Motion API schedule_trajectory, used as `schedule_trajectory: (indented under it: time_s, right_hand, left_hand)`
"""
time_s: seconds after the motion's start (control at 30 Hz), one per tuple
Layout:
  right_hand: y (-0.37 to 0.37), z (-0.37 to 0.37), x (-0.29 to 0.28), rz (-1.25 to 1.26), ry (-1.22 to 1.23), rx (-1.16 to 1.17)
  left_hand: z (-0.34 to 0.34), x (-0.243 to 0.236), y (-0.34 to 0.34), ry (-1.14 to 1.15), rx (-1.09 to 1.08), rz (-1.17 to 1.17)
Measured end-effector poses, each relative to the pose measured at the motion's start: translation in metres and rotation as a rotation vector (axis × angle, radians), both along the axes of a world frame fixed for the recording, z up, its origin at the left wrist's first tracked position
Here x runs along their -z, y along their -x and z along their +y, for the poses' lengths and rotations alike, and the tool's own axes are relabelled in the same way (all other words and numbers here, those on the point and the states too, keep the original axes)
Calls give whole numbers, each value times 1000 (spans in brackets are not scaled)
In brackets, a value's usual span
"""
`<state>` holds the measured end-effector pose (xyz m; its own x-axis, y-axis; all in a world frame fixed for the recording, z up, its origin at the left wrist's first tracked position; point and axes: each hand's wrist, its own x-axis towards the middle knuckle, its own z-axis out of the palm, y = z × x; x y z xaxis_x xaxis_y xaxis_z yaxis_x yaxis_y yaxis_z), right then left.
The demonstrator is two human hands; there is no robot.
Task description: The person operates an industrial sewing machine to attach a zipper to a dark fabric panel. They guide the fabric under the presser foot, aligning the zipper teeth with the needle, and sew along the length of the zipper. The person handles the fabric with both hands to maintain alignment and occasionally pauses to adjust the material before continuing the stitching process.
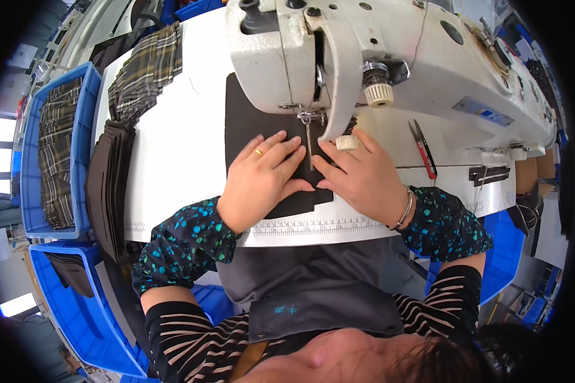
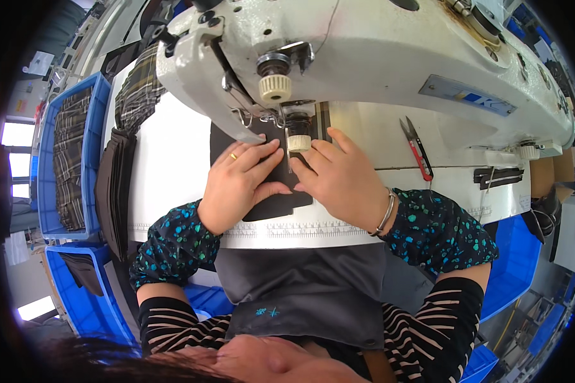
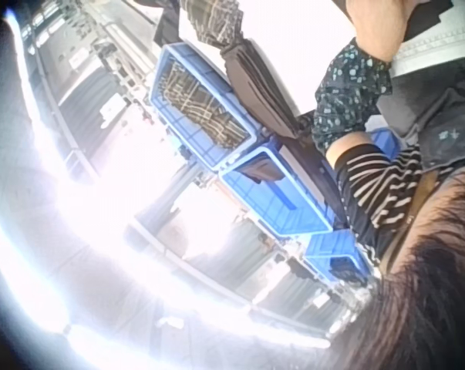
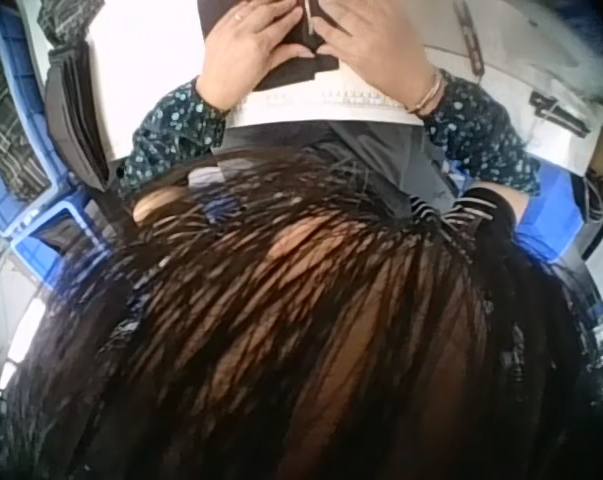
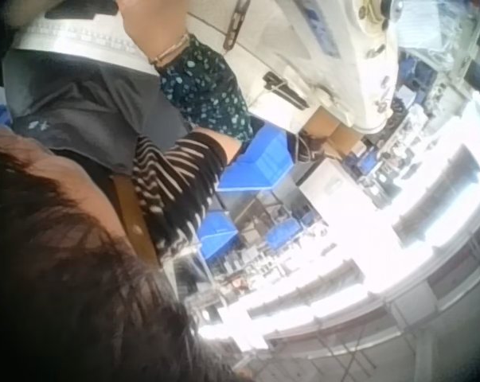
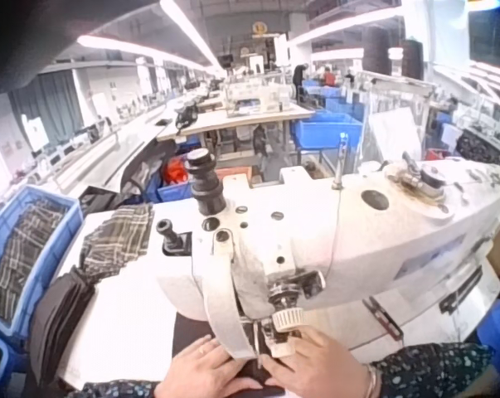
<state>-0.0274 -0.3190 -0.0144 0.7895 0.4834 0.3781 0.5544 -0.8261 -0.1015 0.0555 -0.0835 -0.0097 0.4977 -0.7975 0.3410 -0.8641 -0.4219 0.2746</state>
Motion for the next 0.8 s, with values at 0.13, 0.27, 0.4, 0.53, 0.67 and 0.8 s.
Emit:
schedule_trajectory:
  time_s: [0.13, 0.27, 0.4, 0.53, 0.67, 0.8]
  right_hand:
    - [2, 6, -4, 0, -44, 1]
    - [4, 8, -3, -15, -32, 25]
    - [2, 5, -2, 25, -88, 17]
    - [2, 5, -4, 12, -66, 18]
    - [5, 7, -5, 14, -30, 18]
    - [7, 9, -7, 9, -44, 8]
  left_hand:
    - [4, 9, 11, 87, -2, 95]
    - [2, 11, 14, 134, -22, 140]
    - [0, 12, 17, 144, -30, 149]
    - [0, 13, 19, 105, -22, 93]
    - [1, 8, 18, 52, 9, 43]
    - [0, 3, 10, 31, 79, -6]
